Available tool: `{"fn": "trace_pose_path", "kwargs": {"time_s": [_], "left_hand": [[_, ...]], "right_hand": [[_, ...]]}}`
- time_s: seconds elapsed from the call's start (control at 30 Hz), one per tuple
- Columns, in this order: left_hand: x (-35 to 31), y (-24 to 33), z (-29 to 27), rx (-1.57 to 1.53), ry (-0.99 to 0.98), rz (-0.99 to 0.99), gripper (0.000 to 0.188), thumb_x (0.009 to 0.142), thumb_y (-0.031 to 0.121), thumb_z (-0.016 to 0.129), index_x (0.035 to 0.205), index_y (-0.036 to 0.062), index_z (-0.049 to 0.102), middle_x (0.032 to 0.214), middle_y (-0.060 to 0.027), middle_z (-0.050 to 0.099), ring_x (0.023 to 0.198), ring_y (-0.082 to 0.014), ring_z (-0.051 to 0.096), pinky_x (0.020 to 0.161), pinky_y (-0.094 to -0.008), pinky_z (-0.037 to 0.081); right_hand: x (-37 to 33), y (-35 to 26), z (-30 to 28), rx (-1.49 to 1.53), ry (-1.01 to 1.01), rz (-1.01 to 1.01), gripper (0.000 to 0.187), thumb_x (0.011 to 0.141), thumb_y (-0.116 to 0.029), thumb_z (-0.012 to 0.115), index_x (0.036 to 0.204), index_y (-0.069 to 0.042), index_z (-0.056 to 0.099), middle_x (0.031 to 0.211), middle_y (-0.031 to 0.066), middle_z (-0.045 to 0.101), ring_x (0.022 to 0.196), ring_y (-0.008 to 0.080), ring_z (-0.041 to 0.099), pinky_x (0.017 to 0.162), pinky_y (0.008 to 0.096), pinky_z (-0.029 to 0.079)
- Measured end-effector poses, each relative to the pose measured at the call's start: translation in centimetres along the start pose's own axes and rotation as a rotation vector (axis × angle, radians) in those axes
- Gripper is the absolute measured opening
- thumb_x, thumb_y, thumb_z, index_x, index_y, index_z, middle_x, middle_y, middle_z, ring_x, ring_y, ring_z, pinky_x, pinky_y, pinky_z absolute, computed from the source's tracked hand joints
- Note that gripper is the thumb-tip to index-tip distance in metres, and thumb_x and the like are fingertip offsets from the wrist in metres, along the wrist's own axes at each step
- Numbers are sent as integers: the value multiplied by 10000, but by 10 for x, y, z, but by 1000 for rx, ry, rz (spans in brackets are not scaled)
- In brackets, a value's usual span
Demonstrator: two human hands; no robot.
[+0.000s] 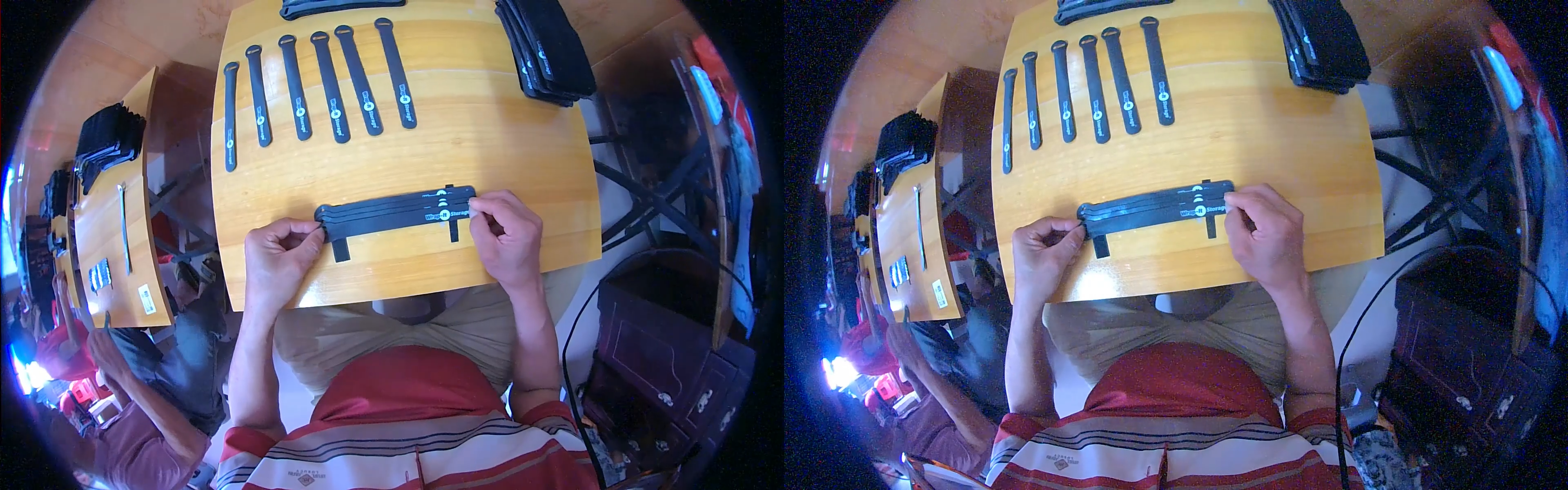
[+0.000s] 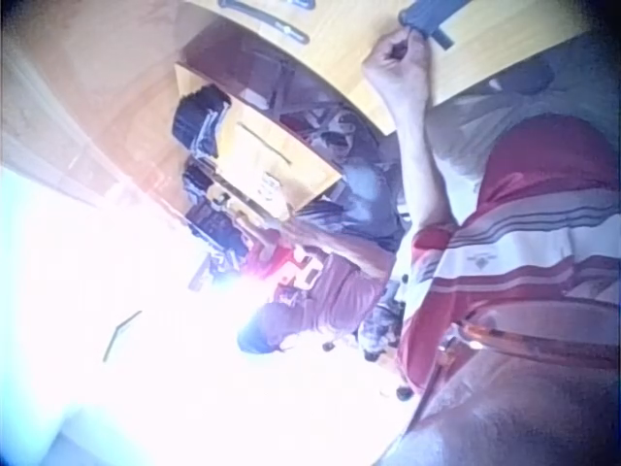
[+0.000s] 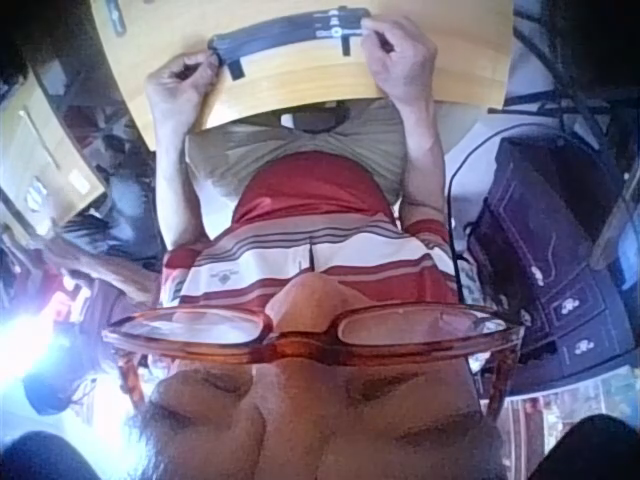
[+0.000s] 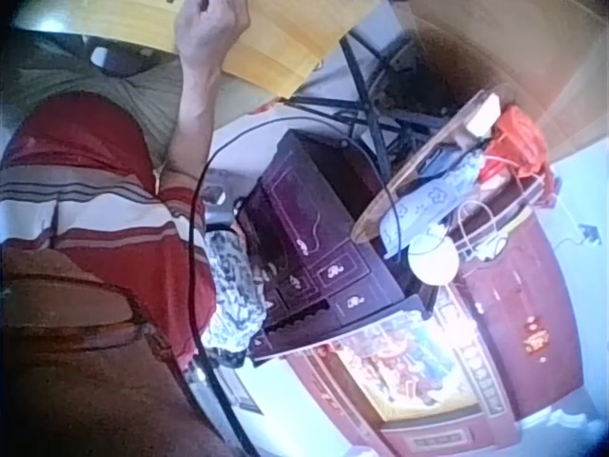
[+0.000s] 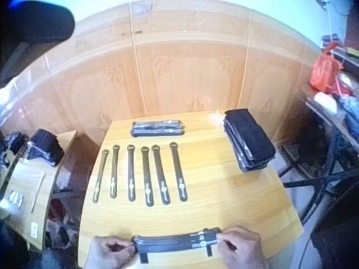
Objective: The recorder is inspecting and assembling small black straps with fasteners on a workbench.
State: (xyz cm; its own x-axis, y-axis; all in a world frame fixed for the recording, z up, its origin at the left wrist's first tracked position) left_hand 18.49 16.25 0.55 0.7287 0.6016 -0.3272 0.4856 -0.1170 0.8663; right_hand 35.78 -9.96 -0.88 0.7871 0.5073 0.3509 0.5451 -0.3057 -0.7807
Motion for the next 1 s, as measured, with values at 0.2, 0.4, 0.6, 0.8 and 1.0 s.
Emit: {"fn": "trace_pose_path", "kwargs": {"time_s": [0.2, 0.4, 0.6, 0.8, 1.0], "left_hand": [[2, -3, 0, 4, -7, 13, 82, 902, 17, 768, 949, -49, 769, 768, -17, 721, 662, -41, 610, 615, -206, 504], [0, -2, 0, 23, 4, 31, 80, 903, 19, 764, 945, -49, 765, 772, -12, 718, 664, -40, 606, 613, -210, 500], [3, -3, -1, 27, -20, 32, 79, 917, 35, 753, 911, -44, 750, 736, 1, 687, 634, -39, 577, 577, -215, 471], [0, 0, 0, 35, -22, 49, 85, 925, 43, 746, 900, -37, 731, 704, 1, 665, 598, -48, 561, 544, -222, 452], [-4, -5, -1, 116, 42, 124, 82, 917, 51, 759, 920, -28, 735, 708, -33, 687, 607, -68, 601, 554, -235, 471]], "right_hand": [[0, -1, 0, -15, 0, -11, 122, 822, 73, 688, 930, 18, 707, 833, 156, 692, 700, 281, 689, 622, 360, 548], [1, -5, 0, -54, 2, -38, 106, 821, 64, 690, 914, 14, 695, 828, 159, 687, 709, 307, 688, 633, 377, 548], [1, -5, -1, -49, -11, -10, 103, 827, 51, 696, 918, 4, 699, 817, 158, 675, 711, 318, 684, 639, 398, 546], [4, -10, -2, -102, -45, 18, 84, 846, 19, 687, 926, 4, 708, 842, 169, 679, 751, 339, 691, 684, 416, 554], [7, -11, -3, -153, -83, 46, 84, 852, -7, 666, 920, 12, 712, 890, 179, 687, 796, 359, 692, 719, 430, 558]]}}
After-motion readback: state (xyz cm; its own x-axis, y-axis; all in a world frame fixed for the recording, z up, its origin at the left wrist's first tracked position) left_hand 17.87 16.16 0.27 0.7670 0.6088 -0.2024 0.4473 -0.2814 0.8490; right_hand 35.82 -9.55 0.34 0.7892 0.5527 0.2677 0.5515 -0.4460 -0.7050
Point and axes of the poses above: each hand's wrist, its own x-axis towards the middle knuckle, its own z-axis out of the palm, y = z × x, the point moved 2 cm from there along x, towards the middle knuckle
